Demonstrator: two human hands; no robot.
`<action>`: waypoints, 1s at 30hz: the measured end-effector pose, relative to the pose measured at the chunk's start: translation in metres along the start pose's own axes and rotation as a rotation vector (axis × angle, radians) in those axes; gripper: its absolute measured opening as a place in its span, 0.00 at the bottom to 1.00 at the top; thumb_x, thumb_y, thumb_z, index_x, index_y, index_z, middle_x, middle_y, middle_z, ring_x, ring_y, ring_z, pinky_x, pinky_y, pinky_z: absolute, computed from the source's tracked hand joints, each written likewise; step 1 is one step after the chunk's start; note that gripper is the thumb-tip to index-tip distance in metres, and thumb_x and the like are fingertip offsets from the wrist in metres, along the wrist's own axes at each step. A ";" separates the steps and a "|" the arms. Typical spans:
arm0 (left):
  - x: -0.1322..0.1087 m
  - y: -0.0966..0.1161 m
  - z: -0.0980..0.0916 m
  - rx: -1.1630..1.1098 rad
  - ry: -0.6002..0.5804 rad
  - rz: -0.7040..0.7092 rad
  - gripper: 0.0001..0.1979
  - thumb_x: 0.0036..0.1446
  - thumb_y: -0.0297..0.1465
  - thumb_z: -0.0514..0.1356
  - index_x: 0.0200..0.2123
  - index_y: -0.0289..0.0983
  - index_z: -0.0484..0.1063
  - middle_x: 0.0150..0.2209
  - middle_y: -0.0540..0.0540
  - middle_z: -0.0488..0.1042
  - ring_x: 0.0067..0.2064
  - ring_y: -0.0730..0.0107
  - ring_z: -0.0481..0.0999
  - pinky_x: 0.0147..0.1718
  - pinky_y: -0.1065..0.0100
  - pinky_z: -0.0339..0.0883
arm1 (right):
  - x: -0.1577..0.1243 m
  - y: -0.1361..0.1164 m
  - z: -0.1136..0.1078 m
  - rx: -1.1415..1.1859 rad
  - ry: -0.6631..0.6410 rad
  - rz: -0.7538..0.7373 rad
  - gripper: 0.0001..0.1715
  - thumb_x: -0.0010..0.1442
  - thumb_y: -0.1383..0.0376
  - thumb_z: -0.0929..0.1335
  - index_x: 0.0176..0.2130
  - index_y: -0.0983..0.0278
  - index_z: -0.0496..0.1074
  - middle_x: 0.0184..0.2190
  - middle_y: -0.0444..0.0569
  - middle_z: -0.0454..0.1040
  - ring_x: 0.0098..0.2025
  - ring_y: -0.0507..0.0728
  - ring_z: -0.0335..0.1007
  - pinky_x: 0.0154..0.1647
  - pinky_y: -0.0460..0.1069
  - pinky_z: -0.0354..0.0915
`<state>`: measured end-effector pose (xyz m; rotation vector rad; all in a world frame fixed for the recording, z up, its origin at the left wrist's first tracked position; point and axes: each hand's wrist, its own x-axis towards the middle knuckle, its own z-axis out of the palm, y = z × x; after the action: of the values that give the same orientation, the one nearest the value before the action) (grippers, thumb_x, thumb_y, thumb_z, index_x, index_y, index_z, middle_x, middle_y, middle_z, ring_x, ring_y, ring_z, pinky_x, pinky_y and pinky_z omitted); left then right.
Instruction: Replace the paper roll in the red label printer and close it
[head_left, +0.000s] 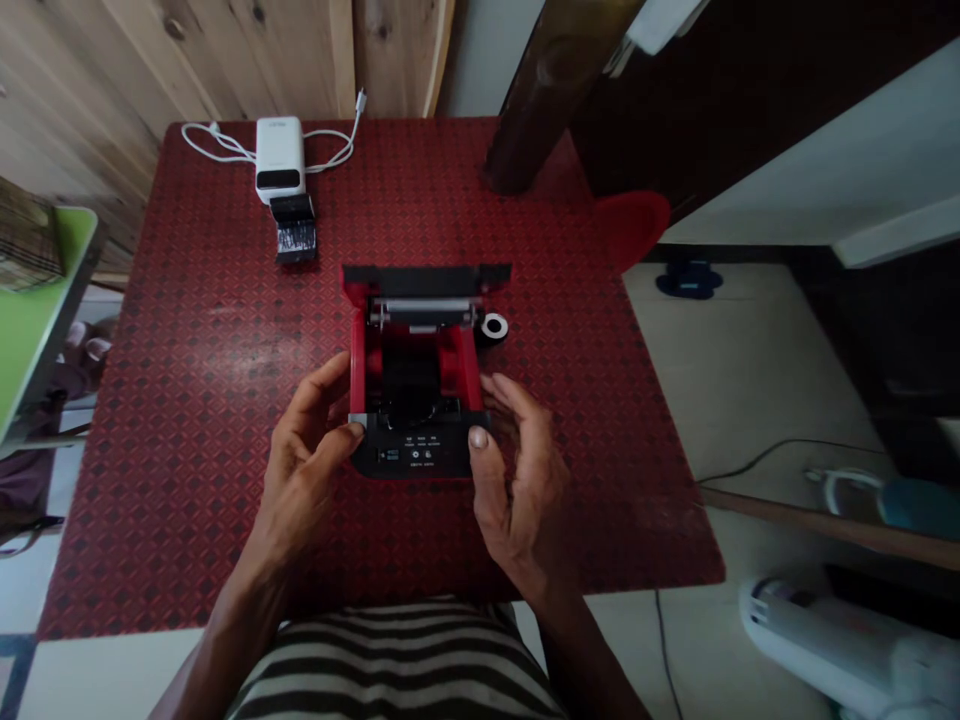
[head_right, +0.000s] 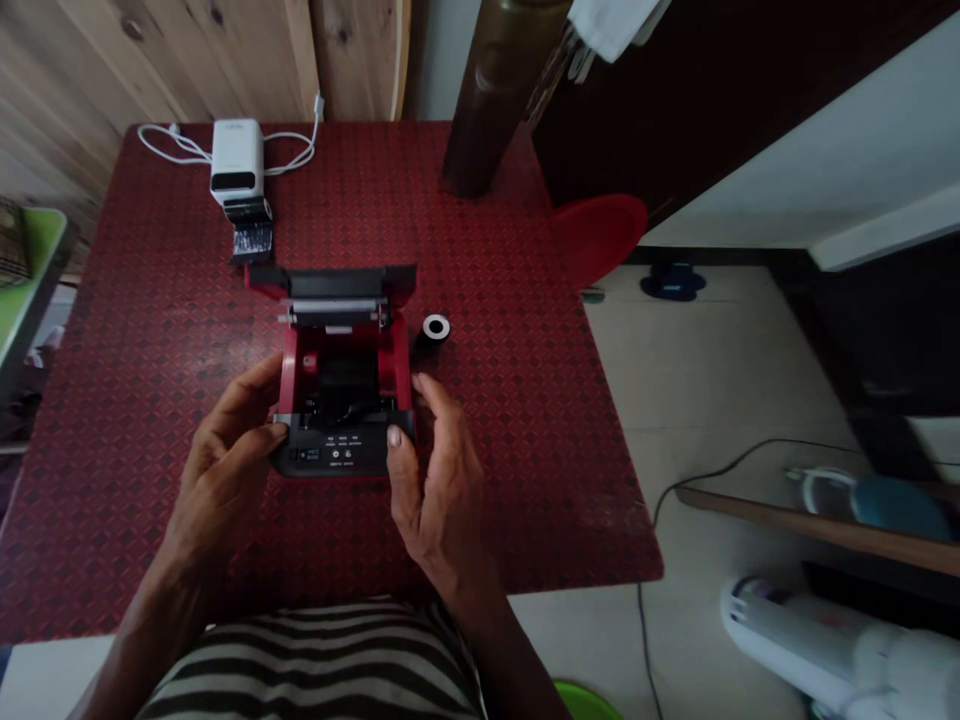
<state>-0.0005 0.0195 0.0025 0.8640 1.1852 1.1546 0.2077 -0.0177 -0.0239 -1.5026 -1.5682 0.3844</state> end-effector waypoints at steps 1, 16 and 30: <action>0.000 0.000 -0.001 0.003 0.002 0.004 0.29 0.65 0.31 0.72 0.69 0.50 0.82 0.72 0.46 0.82 0.72 0.50 0.82 0.66 0.55 0.80 | 0.002 -0.001 -0.002 0.006 0.001 0.003 0.28 0.83 0.58 0.68 0.76 0.58 0.67 0.66 0.61 0.84 0.65 0.66 0.86 0.63 0.65 0.85; 0.001 -0.009 -0.010 -0.001 -0.052 0.046 0.31 0.68 0.40 0.75 0.72 0.49 0.79 0.73 0.43 0.80 0.75 0.41 0.78 0.69 0.42 0.79 | 0.123 -0.042 0.018 -0.451 -0.765 -0.278 0.17 0.77 0.79 0.67 0.51 0.64 0.84 0.50 0.56 0.89 0.51 0.63 0.87 0.55 0.56 0.78; 0.001 -0.012 -0.013 0.002 -0.082 0.040 0.31 0.69 0.42 0.74 0.72 0.49 0.78 0.72 0.41 0.81 0.69 0.43 0.83 0.62 0.46 0.82 | 0.111 -0.050 0.007 -0.555 -0.527 -0.480 0.13 0.73 0.76 0.70 0.48 0.61 0.81 0.42 0.54 0.86 0.44 0.65 0.82 0.45 0.57 0.78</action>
<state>-0.0109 0.0170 -0.0120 0.9314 1.1061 1.1395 0.1874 0.0754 0.0518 -1.4090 -2.5412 0.0583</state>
